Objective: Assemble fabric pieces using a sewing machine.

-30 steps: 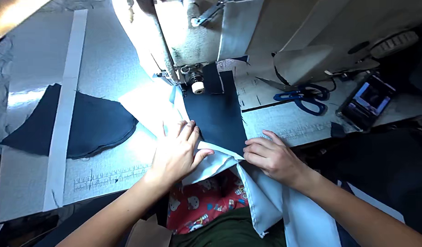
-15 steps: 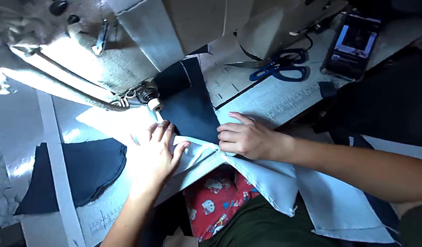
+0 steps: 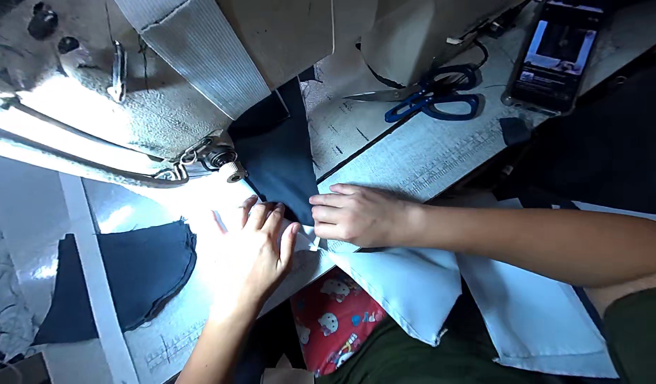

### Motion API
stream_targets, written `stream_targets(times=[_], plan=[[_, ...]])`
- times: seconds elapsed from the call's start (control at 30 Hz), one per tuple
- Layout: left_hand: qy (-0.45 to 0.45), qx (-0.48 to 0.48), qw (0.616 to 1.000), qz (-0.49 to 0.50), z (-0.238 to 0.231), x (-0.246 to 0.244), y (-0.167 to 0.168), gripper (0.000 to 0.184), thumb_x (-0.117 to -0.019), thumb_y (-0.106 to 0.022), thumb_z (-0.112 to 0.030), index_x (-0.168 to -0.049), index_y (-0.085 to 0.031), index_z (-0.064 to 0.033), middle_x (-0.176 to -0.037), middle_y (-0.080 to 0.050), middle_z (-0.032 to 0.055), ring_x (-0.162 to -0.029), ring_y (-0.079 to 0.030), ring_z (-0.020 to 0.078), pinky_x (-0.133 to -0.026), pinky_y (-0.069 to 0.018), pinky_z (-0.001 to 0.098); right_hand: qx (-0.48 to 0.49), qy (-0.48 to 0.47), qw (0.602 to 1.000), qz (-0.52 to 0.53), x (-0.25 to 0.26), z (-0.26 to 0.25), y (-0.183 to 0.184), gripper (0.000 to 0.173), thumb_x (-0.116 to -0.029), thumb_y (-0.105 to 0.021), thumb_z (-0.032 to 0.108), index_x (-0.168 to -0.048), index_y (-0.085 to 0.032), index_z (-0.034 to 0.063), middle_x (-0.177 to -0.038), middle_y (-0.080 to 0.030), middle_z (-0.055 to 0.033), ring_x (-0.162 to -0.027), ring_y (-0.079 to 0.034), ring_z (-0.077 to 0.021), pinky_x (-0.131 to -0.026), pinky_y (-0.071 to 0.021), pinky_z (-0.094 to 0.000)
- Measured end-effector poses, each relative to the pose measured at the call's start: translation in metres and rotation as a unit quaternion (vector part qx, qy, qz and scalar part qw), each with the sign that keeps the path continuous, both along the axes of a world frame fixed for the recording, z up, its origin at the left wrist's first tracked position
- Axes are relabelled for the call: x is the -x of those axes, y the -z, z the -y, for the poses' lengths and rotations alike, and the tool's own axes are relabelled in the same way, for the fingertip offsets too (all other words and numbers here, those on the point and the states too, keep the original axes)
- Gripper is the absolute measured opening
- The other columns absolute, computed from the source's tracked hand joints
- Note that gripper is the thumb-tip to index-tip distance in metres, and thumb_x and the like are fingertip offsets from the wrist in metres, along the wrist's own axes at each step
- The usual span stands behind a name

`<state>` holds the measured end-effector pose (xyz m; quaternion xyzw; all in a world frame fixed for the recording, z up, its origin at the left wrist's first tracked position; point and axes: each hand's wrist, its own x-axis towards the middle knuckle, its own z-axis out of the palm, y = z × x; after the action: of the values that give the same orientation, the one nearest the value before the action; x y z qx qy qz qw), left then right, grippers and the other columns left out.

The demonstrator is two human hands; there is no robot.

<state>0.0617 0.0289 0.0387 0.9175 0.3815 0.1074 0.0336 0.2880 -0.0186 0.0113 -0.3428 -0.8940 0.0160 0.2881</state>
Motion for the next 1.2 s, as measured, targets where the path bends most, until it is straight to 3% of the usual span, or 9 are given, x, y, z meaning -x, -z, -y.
stream_targets(times=[0.17,0.3,0.4,0.5,0.77,0.87,1.0,1.13,1.2], plan=[[-0.027,-0.013,0.999,-0.032,-0.006,0.003,-0.003,0.067,-0.103,-0.029,-0.053,-0.116,-0.076,-0.0069,-0.125,-0.071,0.016,-0.13,-0.056,0.0459,-0.103,-0.0182,0.0831,-0.005,0.01,1.0,0.003,0.008,-0.009,0.001,0.018,-0.0936,-0.06,0.002,-0.085,-0.074,0.0073,-0.092,-0.073,-0.0091,-0.104,-0.07,-0.0294,-0.079,-0.0561,-0.0437],[-0.035,-0.008,0.998,-0.052,-0.007,0.005,-0.005,0.056,-0.1014,-0.038,-0.043,-0.122,-0.073,-0.0053,-0.132,-0.068,0.0162,-0.135,-0.051,0.0482,-0.105,-0.015,0.0848,-0.007,0.021,1.0,0.011,0.016,-0.015,0.001,0.015,-0.0944,-0.061,0.006,-0.086,-0.074,0.0076,-0.093,-0.072,-0.0095,-0.102,-0.07,-0.0304,-0.074,-0.0559,-0.0439],[0.019,-0.016,1.0,-0.011,0.001,0.004,-0.008,0.041,-0.0968,-0.046,-0.032,-0.106,-0.078,-0.0078,-0.116,-0.074,0.0144,-0.129,-0.056,0.0489,-0.103,-0.0203,0.0831,0.005,0.022,1.0,0.012,0.021,-0.022,0.0,0.014,-0.0924,-0.061,0.001,-0.087,-0.073,0.0069,-0.095,-0.071,-0.0108,-0.101,-0.069,-0.0322,-0.072,-0.0542,-0.0445],[0.031,-0.015,0.999,0.015,0.01,0.001,-0.006,0.039,-0.0968,-0.047,-0.031,-0.094,-0.078,-0.0078,-0.106,-0.076,0.0124,-0.122,-0.062,0.0446,-0.103,-0.0252,0.079,0.019,0.033,0.999,0.021,0.026,-0.026,-0.002,0.012,-0.0918,-0.063,0.001,-0.09,-0.073,0.0067,-0.099,-0.072,-0.0112,-0.105,-0.069,-0.0336,-0.075,-0.0551,-0.0478],[-0.001,-0.027,1.0,0.002,-0.003,0.006,0.0,0.038,-0.0966,-0.047,-0.028,-0.094,-0.078,-0.0069,-0.115,-0.073,0.0139,-0.126,-0.06,0.0427,-0.102,-0.026,0.0787,0.01,0.041,0.999,0.031,0.037,-0.044,-0.005,0.009,-0.0908,-0.064,0.001,-0.09,-0.073,0.0051,-0.099,-0.071,-0.0129,-0.098,-0.07,-0.0341,-0.07,-0.0546,-0.0473],[-0.004,-0.037,0.999,-0.002,-0.011,0.009,0.001,0.037,-0.0947,-0.048,-0.027,-0.094,-0.078,-0.0059,-0.112,-0.075,0.0128,-0.122,-0.063,0.0417,-0.101,-0.0264,0.0786,0.008,0.052,0.998,0.031,0.042,-0.05,-0.005,0.01,-0.091,-0.063,0.001,-0.092,-0.073,0.0036,-0.102,-0.072,-0.014,-0.098,-0.071,-0.0351,-0.069,-0.0544,-0.0473],[-0.013,-0.04,0.999,-0.015,-0.022,0.014,-0.001,0.038,-0.0972,-0.047,-0.028,-0.096,-0.078,-0.0055,-0.114,-0.075,0.0119,-0.123,-0.062,0.0407,-0.101,-0.0288,0.0778,0.074,0.048,0.995,0.052,0.048,-0.057,-0.015,0.014,-0.0967,-0.058,0.001,-0.1,-0.071,-0.002,-0.111,-0.07,-0.0187,-0.105,-0.068,-0.0404,-0.078,-0.0538,-0.0533],[-0.029,-0.029,0.999,-0.008,-0.03,0.013,-0.003,0.038,-0.0956,-0.047,-0.026,-0.097,-0.077,-0.0033,-0.117,-0.074,0.0134,-0.125,-0.06,0.0434,-0.102,-0.0286,0.078,0.134,0.054,0.986,0.085,0.054,-0.066,-0.024,0.017,-0.0986,-0.054,-0.001,-0.106,-0.069,-0.0044,-0.114,-0.067,-0.0206,-0.104,-0.066,-0.0402,-0.079,-0.0506,-0.0528],[-0.034,-0.027,0.999,-0.01,-0.035,0.013,-0.002,0.037,-0.0947,-0.048,-0.025,-0.098,-0.077,-0.0022,-0.119,-0.073,0.0154,-0.125,-0.06,0.0444,-0.102,-0.0285,0.0789,0.17,0.062,0.975,0.129,0.058,-0.069,-0.032,0.021,-0.0998,-0.051,-0.003,-0.112,-0.068,-0.0049,-0.122,-0.064,-0.0205,-0.112,-0.062,-0.0399,-0.084,-0.0488,-0.0526]])
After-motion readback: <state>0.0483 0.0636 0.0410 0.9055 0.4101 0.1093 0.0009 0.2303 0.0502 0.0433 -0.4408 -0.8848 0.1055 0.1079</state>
